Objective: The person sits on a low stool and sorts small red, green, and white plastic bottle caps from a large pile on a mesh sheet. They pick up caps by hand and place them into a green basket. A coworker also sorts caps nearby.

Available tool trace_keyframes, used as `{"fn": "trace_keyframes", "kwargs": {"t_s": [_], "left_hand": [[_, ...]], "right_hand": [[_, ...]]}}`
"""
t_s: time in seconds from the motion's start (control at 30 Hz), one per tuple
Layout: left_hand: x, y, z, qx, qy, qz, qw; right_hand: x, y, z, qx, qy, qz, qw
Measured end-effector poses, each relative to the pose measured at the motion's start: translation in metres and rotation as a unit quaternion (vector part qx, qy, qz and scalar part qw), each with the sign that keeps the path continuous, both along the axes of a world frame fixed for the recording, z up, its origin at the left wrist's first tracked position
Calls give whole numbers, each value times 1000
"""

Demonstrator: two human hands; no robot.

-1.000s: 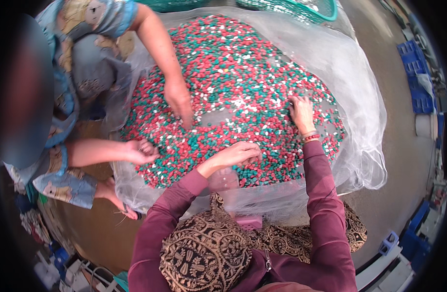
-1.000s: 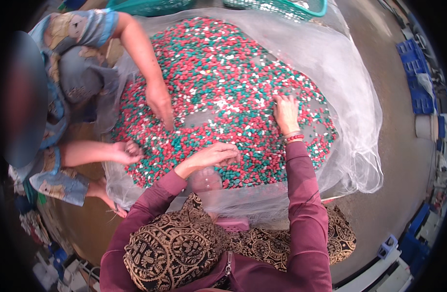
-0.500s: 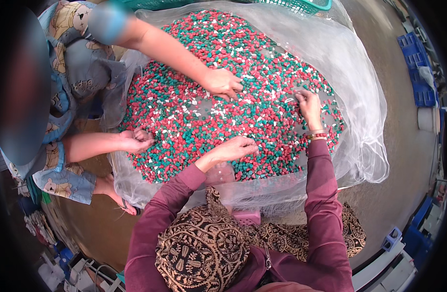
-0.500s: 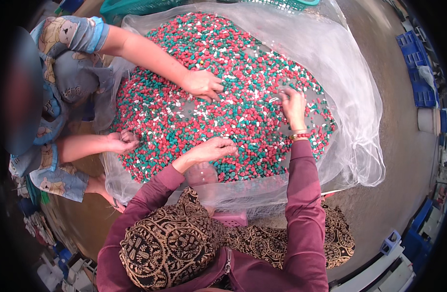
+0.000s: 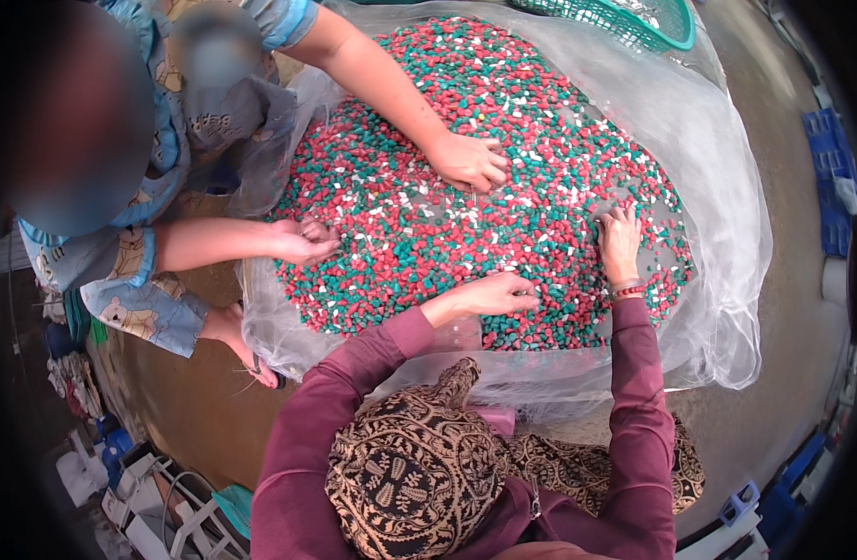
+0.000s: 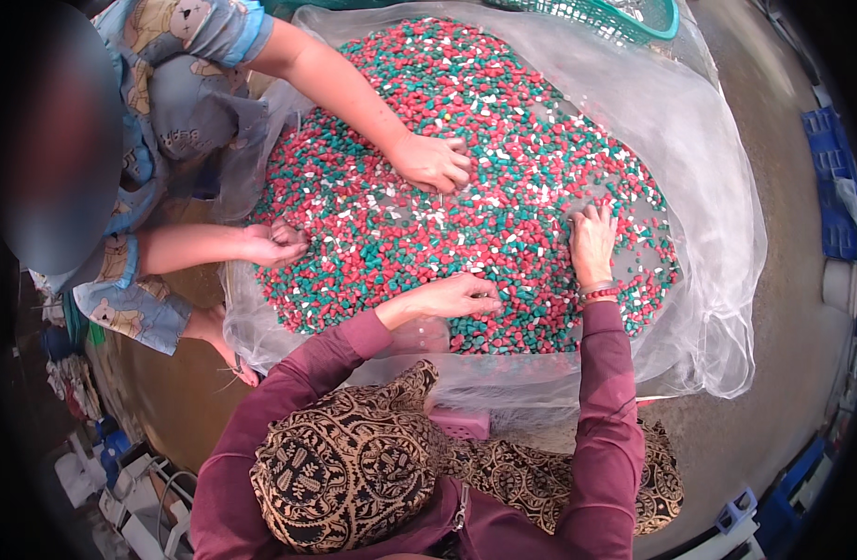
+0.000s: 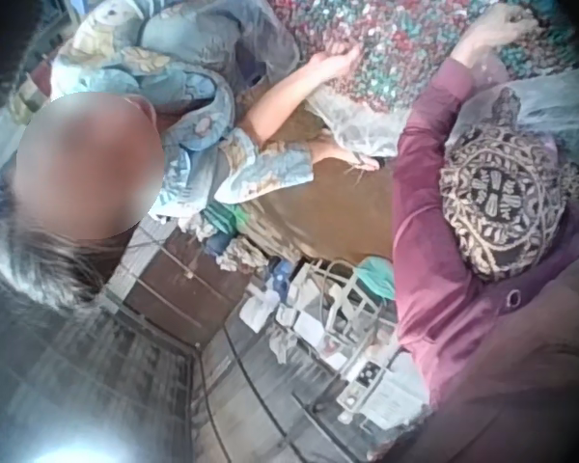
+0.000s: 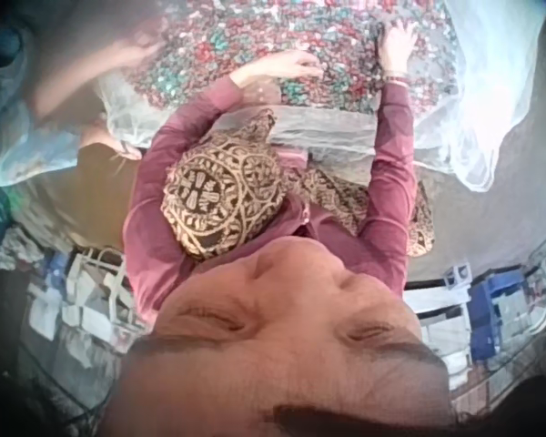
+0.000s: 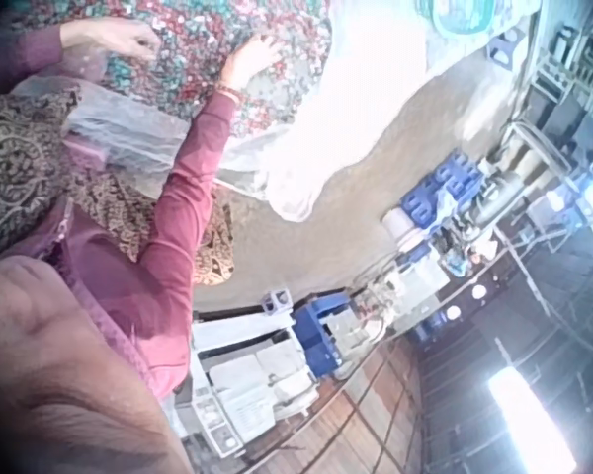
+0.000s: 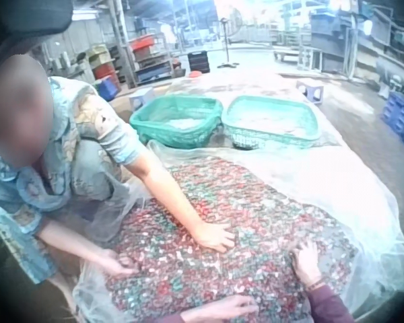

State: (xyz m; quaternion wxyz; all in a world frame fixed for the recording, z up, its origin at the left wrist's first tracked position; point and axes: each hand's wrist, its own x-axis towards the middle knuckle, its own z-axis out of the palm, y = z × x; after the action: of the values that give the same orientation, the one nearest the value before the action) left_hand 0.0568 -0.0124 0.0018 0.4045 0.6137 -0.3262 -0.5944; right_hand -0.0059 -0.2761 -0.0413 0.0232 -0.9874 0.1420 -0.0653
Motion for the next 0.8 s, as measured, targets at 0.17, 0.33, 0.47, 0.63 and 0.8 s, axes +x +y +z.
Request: {"fn": "trace_keyframes", "kwargs": {"t_s": [0.17,0.33,0.47,0.63,0.8], "left_hand": [[3,0,1,-4,6,-6,1000],[0,12,-9,-20,31,22,999],[-1,9,-4,-31,47,38,998],[8,16,7,5,343,253,904],[20,7,0,-16,548,362,753]], "right_hand": [[-15,1,2,29,-31,-12,999],[-22,10,-16,41,-84,-24,995],[-17,4,-15,154,-132,-142,969],[-5,42,59,373,-251,-135,883],[13,101,117,416,-8,162,895]]}}
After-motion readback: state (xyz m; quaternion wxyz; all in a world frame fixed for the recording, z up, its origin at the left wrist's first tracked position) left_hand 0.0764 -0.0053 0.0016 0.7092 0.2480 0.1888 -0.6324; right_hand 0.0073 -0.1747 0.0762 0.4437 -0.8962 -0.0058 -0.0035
